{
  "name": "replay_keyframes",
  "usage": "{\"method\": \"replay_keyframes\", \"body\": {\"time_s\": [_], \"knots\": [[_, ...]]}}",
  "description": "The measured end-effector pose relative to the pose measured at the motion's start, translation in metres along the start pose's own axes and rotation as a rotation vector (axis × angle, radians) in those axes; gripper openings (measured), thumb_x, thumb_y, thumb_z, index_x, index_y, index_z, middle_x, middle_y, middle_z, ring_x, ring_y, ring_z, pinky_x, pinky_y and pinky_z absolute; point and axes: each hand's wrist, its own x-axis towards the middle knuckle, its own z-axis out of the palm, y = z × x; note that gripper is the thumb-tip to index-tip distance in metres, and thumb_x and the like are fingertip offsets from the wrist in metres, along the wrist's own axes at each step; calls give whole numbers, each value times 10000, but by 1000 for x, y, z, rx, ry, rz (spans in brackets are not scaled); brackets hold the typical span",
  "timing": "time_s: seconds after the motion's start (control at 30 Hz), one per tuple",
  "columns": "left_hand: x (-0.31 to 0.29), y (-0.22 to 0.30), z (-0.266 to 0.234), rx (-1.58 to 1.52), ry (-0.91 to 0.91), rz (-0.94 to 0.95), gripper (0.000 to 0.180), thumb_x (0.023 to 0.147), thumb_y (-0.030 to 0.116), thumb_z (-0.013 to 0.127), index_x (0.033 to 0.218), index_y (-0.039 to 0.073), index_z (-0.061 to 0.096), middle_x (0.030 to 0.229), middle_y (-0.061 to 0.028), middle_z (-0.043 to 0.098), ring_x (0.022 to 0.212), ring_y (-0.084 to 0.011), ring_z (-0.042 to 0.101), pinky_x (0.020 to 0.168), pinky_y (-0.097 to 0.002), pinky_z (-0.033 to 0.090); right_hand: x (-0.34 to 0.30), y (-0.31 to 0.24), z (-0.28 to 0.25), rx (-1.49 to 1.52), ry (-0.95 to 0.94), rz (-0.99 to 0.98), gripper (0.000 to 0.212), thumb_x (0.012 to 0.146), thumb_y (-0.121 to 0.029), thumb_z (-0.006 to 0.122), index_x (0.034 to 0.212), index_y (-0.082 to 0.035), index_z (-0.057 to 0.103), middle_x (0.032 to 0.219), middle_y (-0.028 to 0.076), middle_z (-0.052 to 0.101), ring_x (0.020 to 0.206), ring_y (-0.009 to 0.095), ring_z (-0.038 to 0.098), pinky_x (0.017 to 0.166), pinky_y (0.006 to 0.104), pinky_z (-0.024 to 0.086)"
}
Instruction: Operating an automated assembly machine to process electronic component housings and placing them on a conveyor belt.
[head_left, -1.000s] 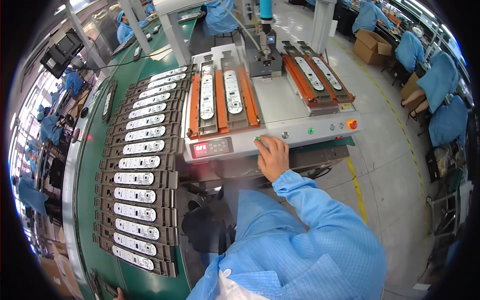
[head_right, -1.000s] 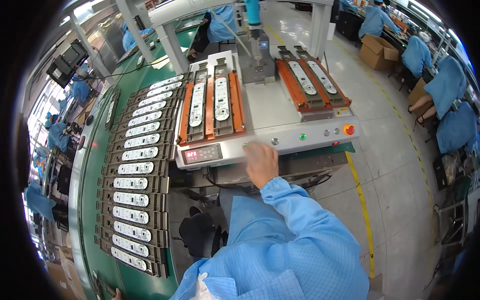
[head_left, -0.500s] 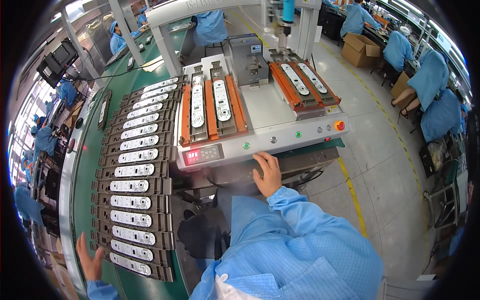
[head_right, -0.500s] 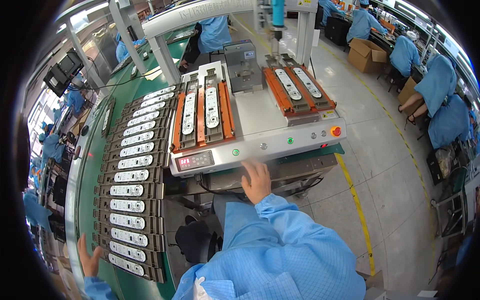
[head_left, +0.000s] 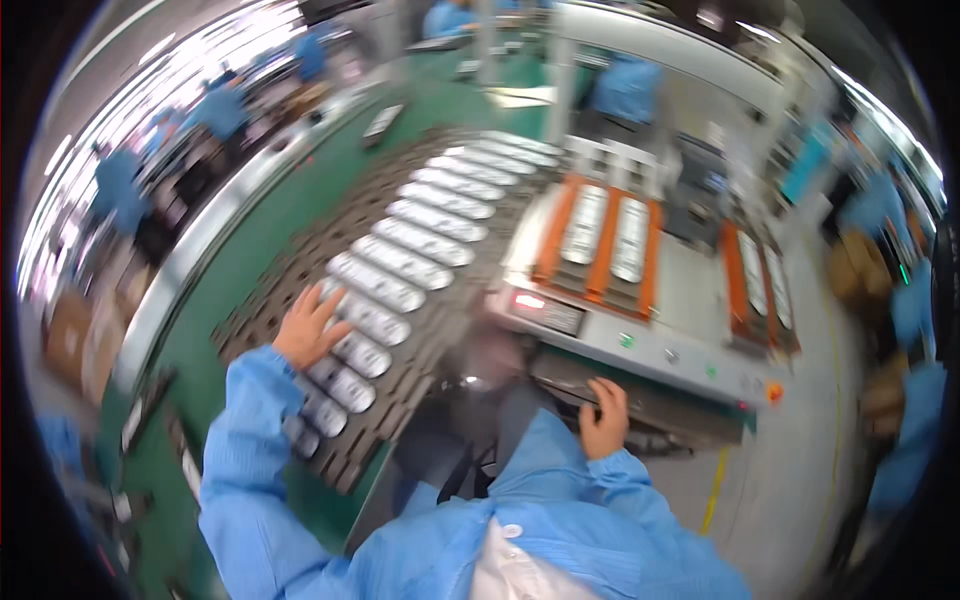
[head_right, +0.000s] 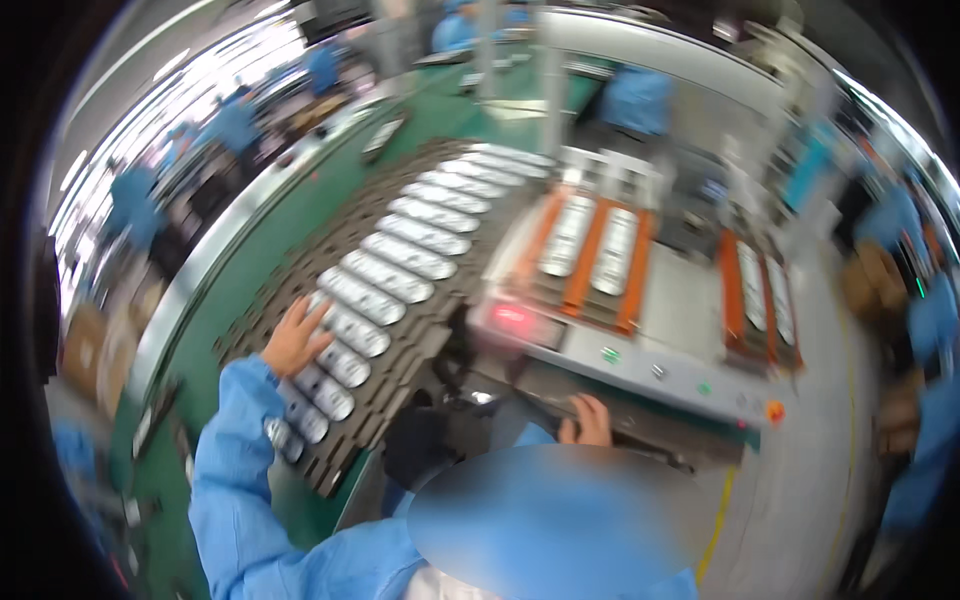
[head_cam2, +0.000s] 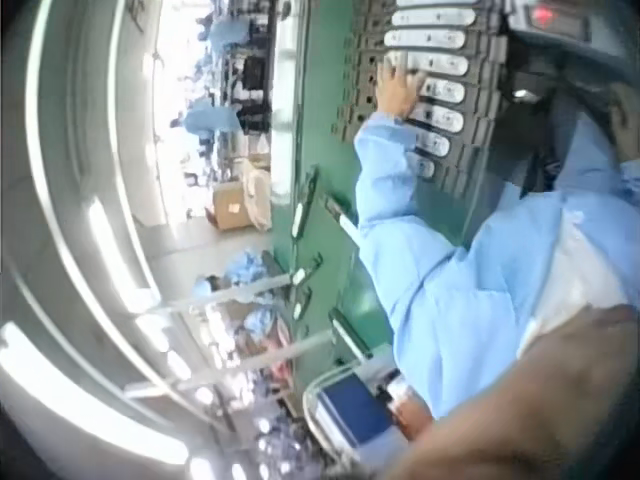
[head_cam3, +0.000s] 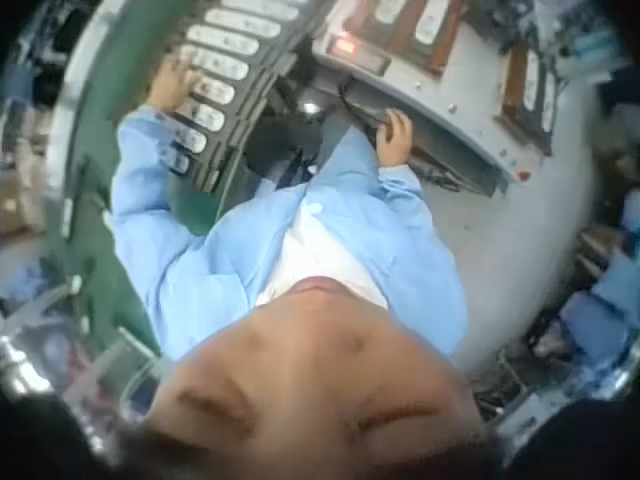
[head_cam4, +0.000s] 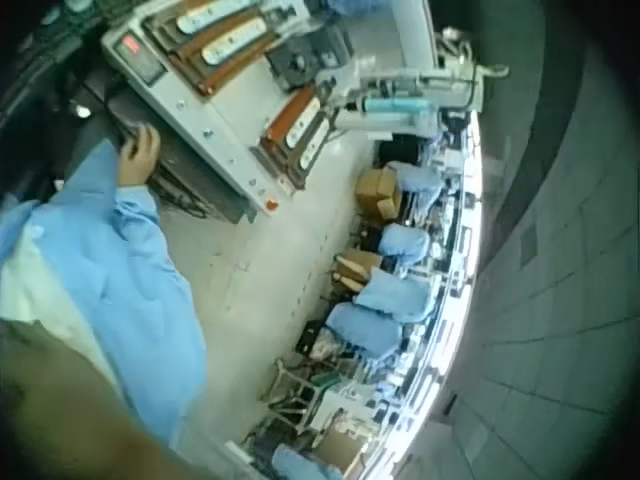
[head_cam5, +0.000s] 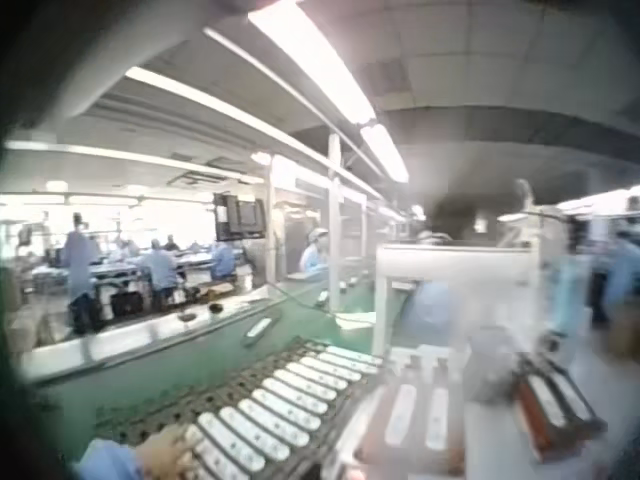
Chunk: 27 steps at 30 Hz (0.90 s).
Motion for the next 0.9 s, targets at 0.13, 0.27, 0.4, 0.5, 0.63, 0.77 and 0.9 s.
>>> {"method": "replay_keyframes", "body": {"time_s": [0.13,0.27,0.4,0.5,0.63,0.77,0.9], "knots": [[-75,13,-51,11,109,-98,718,851,436,660,1462,197,370,1514,-243,271,1393,-438,257,1123,-502,278,0,10,-11,125,22,-20,386,780,3,584,1164,-20,615,1193,169,559,1106,342,558,956,402,453],[-159,-13,-64,-32,177,-490,751,819,333,721,1463,172,372,1496,-250,304,1370,-429,297,1124,-472,283,30,-31,-10,168,4,-135,370,794,-14,594,1164,-17,615,1196,167,566,1096,333,565,958,399,450],[-275,-78,-40,-21,319,-555,657,855,290,673,1411,38,428,1423,-252,417,1304,-415,405,1089,-447,319,76,-76,19,-19,206,-310,376,766,-36,625,1142,-20,629,1186,153,575,1105,356,535,976,424,410],[-372,-114,3,-553,513,-712,616,936,271,591,1413,-52,375,1459,-203,390,1342,-308,384,1118,-391,281,84,-60,35,-87,213,-309,403,743,-37,635,1146,-53,633,1161,138,563,1096,344,520,958,431,416],[-325,-54,-38,-755,693,-995,621,939,301,611,1428,-6,382,1442,-145,444,1269,-264,463,1064,-370,375,62,-25,22,-325,263,-164,450,745,-49,641,1193,-76,609,1238,124,515,1151,337,466,985,451,383],[-332,-85,-30,-841,769,-948,555,973,314,560,1404,-9,424,1384,-169,489,1164,-270,525,992,-378,427,64,-1,9,-470,298,-12,568,753,-65,637,1308,-90,521,1329,107,458,1240,326,386,1028,471,312],[-334,-94,-26,-596,577,-925,536,944,285,622,1391,34,465,1118,-120,598,835,-192,553,703,-344,478,61,14,4,-552,259,-68,532,754,-68,613,1282,-72,550,1327,79,479,1231,301,411,1029,462,301]]}}
